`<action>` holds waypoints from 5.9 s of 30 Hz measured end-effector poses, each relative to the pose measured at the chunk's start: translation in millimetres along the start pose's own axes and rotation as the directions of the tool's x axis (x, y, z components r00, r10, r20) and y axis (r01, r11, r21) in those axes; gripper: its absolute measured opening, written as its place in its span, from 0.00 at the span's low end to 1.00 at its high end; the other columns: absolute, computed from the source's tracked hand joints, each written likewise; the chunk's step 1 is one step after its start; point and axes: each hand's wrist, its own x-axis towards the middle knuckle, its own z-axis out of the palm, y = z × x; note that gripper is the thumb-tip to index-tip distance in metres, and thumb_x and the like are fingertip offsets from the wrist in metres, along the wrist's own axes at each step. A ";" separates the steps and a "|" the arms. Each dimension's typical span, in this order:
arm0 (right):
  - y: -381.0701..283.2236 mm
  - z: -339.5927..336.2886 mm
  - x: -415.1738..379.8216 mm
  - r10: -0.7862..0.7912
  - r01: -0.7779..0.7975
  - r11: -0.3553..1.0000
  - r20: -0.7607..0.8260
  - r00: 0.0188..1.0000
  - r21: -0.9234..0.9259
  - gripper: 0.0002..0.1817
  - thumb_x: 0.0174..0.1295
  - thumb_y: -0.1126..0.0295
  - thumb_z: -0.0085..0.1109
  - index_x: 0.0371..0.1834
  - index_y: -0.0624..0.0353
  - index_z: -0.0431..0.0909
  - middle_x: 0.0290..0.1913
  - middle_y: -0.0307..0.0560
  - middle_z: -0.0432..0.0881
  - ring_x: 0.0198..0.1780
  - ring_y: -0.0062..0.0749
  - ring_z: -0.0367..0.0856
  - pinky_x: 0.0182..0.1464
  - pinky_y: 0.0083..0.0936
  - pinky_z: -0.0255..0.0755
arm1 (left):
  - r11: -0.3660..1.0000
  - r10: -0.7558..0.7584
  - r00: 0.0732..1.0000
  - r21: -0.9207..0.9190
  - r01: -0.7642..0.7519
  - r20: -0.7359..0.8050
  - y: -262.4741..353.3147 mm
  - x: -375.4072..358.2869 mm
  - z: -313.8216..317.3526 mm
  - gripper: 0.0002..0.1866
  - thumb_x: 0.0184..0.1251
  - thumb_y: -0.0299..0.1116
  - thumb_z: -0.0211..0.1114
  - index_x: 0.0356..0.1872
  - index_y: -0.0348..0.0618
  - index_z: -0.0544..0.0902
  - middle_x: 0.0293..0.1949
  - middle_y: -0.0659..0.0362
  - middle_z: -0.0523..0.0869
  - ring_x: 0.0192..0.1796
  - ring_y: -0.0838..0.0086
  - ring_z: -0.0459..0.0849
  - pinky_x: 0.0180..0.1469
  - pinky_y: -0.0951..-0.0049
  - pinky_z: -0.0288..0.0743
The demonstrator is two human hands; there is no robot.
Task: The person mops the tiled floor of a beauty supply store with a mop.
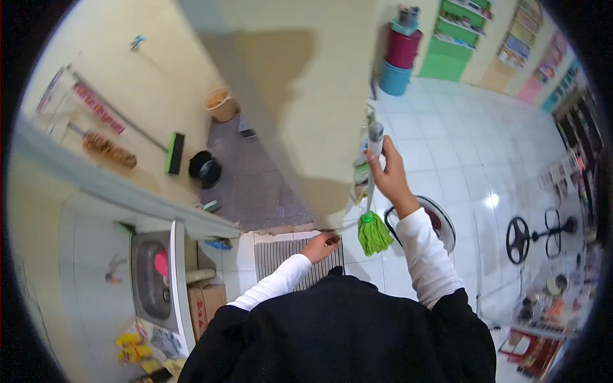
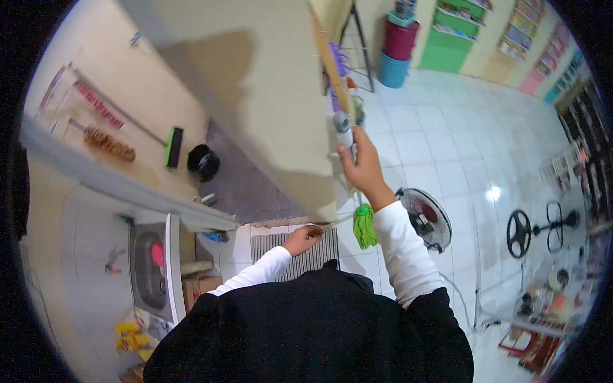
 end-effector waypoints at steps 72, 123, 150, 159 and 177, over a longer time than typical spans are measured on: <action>-136.1 -902.5 -207.3 -0.373 0.502 0.864 -0.645 0.667 0.019 0.27 0.61 0.39 0.45 0.32 0.55 0.61 0.10 0.31 0.57 0.10 0.14 0.50 0.12 0.17 0.45 | 0.398 0.861 0.339 -0.090 -0.913 0.378 604.4 383.1 649.6 0.17 0.57 0.33 0.66 0.48 0.46 0.79 0.46 0.58 0.82 0.49 0.64 0.78 0.53 0.66 0.65; 461.5 -1591.1 219.8 -0.071 0.207 0.955 -0.513 0.856 0.213 0.25 0.69 0.49 0.37 0.55 0.60 0.60 0.36 0.48 0.74 0.38 0.28 0.74 0.42 0.27 0.69 | 0.861 0.420 0.783 0.071 -0.503 0.459 1003.5 1178.2 892.4 0.24 0.58 0.45 0.66 0.13 0.34 0.74 0.10 0.58 0.70 0.17 0.80 0.66 0.21 0.66 0.62; 455.2 -1949.4 73.3 -0.541 -0.294 0.782 -0.833 0.120 -0.550 0.35 0.64 0.42 0.41 0.60 0.64 0.54 0.21 0.46 0.72 0.19 0.29 0.73 0.27 0.25 0.72 | 0.573 0.285 -0.328 -0.434 -0.695 0.901 1307.5 1310.2 1390.9 0.14 0.58 0.37 0.65 0.22 0.37 0.78 0.13 0.51 0.69 0.17 0.74 0.63 0.23 0.68 0.63; 408.8 -2073.0 -0.7 -0.689 -0.356 0.614 -0.698 0.193 -0.704 0.35 0.66 0.43 0.39 0.63 0.62 0.52 0.21 0.41 0.70 0.17 0.26 0.71 0.23 0.23 0.70 | 0.446 0.468 -0.529 -0.706 -0.550 0.708 1397.6 1248.4 1573.7 0.12 0.54 0.27 0.63 0.16 0.37 0.70 0.13 0.54 0.63 0.17 0.71 0.60 0.21 0.69 0.59; 369.3 -2359.0 -132.9 -0.684 -0.329 0.626 -0.701 0.203 -0.707 0.17 0.64 0.57 0.53 0.36 0.56 0.58 0.30 0.44 0.67 0.20 0.26 0.72 0.20 0.20 0.74 | 0.428 0.255 -0.702 -0.729 -0.534 0.665 1610.2 1209.0 1913.4 0.09 0.47 0.31 0.59 0.17 0.39 0.70 0.19 0.48 0.73 0.26 0.49 0.73 0.29 0.57 0.63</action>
